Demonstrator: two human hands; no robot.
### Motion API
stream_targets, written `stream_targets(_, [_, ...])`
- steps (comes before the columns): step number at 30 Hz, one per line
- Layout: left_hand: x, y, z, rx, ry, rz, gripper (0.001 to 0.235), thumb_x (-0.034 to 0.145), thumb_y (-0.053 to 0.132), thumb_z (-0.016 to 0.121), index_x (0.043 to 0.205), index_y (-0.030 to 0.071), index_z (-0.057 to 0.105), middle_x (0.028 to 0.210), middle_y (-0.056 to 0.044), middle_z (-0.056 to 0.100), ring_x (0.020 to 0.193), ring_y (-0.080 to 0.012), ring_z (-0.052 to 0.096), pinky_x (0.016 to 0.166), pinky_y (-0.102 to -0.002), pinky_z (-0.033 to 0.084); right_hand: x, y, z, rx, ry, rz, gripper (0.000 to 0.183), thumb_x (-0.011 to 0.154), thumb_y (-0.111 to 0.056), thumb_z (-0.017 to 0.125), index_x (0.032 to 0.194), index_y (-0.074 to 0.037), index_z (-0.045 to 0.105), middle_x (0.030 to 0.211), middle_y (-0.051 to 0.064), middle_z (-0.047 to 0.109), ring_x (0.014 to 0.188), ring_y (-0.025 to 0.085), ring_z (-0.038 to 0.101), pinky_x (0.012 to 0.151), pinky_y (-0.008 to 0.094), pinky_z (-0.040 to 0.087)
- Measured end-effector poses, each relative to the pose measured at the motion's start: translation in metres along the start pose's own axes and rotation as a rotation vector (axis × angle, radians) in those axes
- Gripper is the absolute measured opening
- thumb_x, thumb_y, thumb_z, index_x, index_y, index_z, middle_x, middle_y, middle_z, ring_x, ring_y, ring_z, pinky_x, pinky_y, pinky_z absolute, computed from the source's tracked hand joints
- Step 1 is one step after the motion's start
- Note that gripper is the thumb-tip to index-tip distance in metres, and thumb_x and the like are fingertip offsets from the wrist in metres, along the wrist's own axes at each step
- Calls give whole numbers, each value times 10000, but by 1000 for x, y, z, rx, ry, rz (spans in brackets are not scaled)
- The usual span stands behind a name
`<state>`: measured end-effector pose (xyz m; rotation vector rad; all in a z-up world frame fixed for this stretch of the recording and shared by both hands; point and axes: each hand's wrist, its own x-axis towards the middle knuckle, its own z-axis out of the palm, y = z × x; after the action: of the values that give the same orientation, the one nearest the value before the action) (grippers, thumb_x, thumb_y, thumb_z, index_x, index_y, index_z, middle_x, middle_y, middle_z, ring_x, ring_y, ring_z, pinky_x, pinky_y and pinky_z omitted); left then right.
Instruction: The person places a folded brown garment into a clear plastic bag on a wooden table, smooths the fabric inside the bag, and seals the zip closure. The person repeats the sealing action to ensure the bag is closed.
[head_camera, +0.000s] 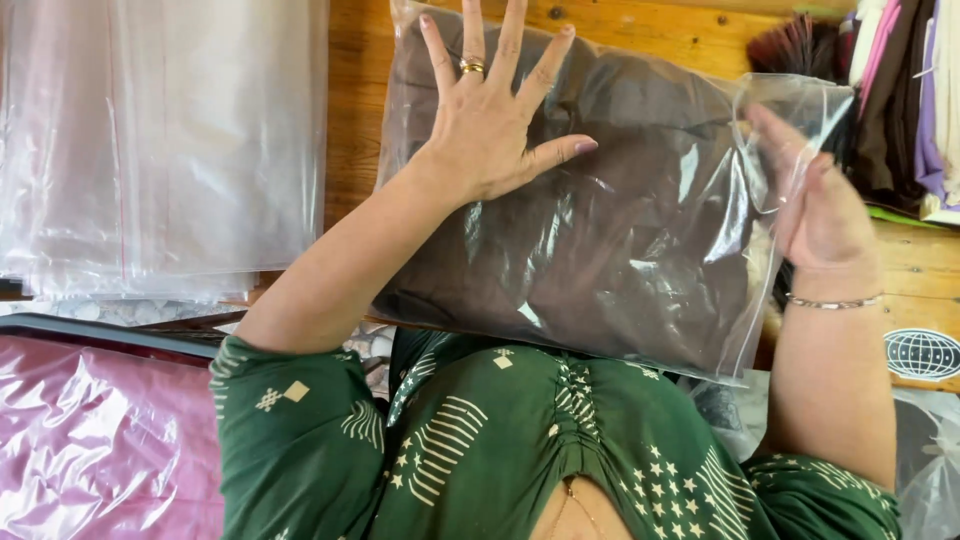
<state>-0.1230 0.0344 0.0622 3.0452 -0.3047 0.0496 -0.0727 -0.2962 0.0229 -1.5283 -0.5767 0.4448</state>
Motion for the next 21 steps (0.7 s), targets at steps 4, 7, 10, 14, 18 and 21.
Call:
stream_targets(4, [16,-4,39,28,-41,-38,925,836,851,153,1562,284,64,1499,-169,-132,1352,-494,-112,1048,-776,23,4,47,13,401,-36,165,1092,711,-553,832,1520,-94,260,1184,-96,590,796,-80,574,707,74,491])
stream_targets(7, [20,-5,55,68,42,-18,907,875,859,168,1563,275,78,1507,-195,-88,1354,-514,-71,1052,-770,76,3,105,-4,-65,60,238,356,885,-441,561,694,-272,312,707,-122,270,664,26,220,647,213,228])
stream_targets(10, [24,-6,72,95,208,24,865,923,827,139,1572,256,103,1547,-181,-37,1401,-509,-17,1065,-763,138,26,37,68,-213,76,599,264,889,-272,571,1058,-74,529,971,41,596,906,124,543,835,277,442])
stream_targets(14, [24,-7,75,93,241,2,909,897,820,86,1583,224,60,1569,-194,-73,1439,-479,-71,1112,-747,121,68,20,87,-405,-144,125,474,876,-227,494,1287,5,453,1336,166,497,1245,271,456,1076,400,319])
stream_targets(18, [20,-3,66,212,171,49,914,871,848,47,1585,277,70,1544,-203,-52,1414,-495,-33,1091,-748,138,80,-5,87,-571,-120,99,518,870,-325,535,1291,-30,475,1311,155,527,1225,298,473,1042,438,338])
stream_targets(21, [15,-2,56,145,134,99,891,840,847,84,1543,302,124,1539,-134,38,1374,-468,17,1007,-778,119,63,-17,48,-570,27,550,250,1014,-197,606,808,-56,603,683,43,587,572,173,579,584,236,484])
